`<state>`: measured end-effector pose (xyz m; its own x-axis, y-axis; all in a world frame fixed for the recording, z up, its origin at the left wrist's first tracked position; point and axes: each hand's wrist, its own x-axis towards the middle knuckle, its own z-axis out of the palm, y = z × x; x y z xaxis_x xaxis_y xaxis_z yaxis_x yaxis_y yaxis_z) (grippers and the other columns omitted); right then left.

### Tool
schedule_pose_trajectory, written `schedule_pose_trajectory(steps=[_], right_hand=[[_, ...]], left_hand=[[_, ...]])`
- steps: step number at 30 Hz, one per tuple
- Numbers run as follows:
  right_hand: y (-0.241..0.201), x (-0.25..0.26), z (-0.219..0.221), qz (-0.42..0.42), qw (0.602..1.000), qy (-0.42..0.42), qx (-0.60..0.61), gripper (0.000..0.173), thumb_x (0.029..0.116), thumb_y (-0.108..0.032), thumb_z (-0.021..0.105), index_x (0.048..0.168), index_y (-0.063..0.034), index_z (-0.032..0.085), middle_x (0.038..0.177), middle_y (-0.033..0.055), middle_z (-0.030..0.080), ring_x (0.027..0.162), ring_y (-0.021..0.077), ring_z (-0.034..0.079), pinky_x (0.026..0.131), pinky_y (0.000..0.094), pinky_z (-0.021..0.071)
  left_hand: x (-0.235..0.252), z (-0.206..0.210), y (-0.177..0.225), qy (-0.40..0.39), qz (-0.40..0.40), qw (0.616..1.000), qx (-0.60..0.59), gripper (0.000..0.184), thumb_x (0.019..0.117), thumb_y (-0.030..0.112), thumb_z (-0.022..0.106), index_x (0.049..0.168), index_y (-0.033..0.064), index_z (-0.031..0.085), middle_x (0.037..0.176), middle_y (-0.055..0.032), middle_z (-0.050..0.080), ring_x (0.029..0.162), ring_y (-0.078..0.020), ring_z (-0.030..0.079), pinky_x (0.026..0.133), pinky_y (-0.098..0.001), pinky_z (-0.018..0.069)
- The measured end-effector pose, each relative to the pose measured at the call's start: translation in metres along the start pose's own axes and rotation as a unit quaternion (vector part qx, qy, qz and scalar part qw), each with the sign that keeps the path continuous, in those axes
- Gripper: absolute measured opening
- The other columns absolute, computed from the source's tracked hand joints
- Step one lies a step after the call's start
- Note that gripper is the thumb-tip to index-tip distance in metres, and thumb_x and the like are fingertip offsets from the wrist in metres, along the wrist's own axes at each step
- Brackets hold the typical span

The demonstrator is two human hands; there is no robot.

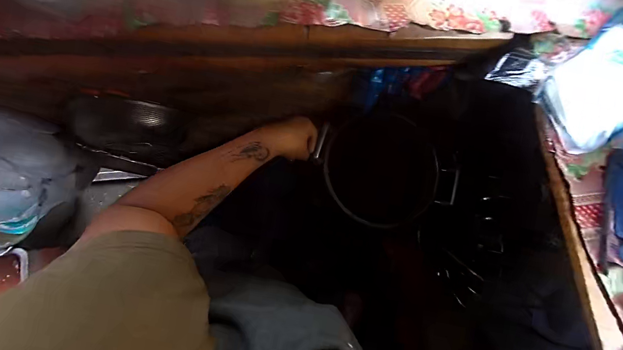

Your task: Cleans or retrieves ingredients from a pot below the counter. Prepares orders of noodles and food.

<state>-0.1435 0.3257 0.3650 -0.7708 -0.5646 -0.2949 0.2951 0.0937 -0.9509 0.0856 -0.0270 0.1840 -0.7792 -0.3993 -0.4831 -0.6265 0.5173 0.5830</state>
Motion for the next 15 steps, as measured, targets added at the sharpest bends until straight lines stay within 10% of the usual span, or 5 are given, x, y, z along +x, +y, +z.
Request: schedule_pose_trajectory(steps=[7,10,15], right_hand=[[0.099,0.060,0.090,0.014,0.989,0.068,-0.132,0.017,0.1102,-0.011,0.039,0.108,-0.0069,0.056,0.067,-0.0059,0.063,0.044,0.0004,0.053,0.039,0.0165,0.0448],[0.130,0.095,0.103,-0.024,0.952,0.099,-0.289,0.022,0.1098,-0.012,0.043,0.118,0.0044,0.054,0.072,0.0008,0.060,0.046,0.0033,0.055,0.043,0.0210,0.0506],[0.164,0.161,0.114,-0.008,0.831,0.040,-0.554,0.043,0.1055,-0.007,0.043,0.144,0.0111,0.045,0.123,0.0330,0.063,0.106,0.0388,0.068,0.095,0.0528,0.0542]], left_hand=[[0.056,0.054,-0.082,0.149,-0.085,0.984,0.040,0.032,0.1006,0.016,0.060,0.129,0.0025,0.068,0.141,-0.0201,0.059,0.129,-0.0381,0.058,0.108,-0.0588,0.0455],[0.060,0.065,-0.073,0.215,-0.074,0.974,0.006,0.035,0.0899,-0.002,0.066,0.125,0.0019,0.068,0.127,-0.0248,0.064,0.120,-0.0428,0.061,0.101,-0.0607,0.0494],[0.080,0.095,-0.060,0.324,-0.083,0.898,-0.286,0.050,0.1018,0.017,0.055,0.148,0.0020,0.047,0.145,-0.0234,0.053,0.136,-0.0362,0.050,0.114,-0.0519,0.0404]])
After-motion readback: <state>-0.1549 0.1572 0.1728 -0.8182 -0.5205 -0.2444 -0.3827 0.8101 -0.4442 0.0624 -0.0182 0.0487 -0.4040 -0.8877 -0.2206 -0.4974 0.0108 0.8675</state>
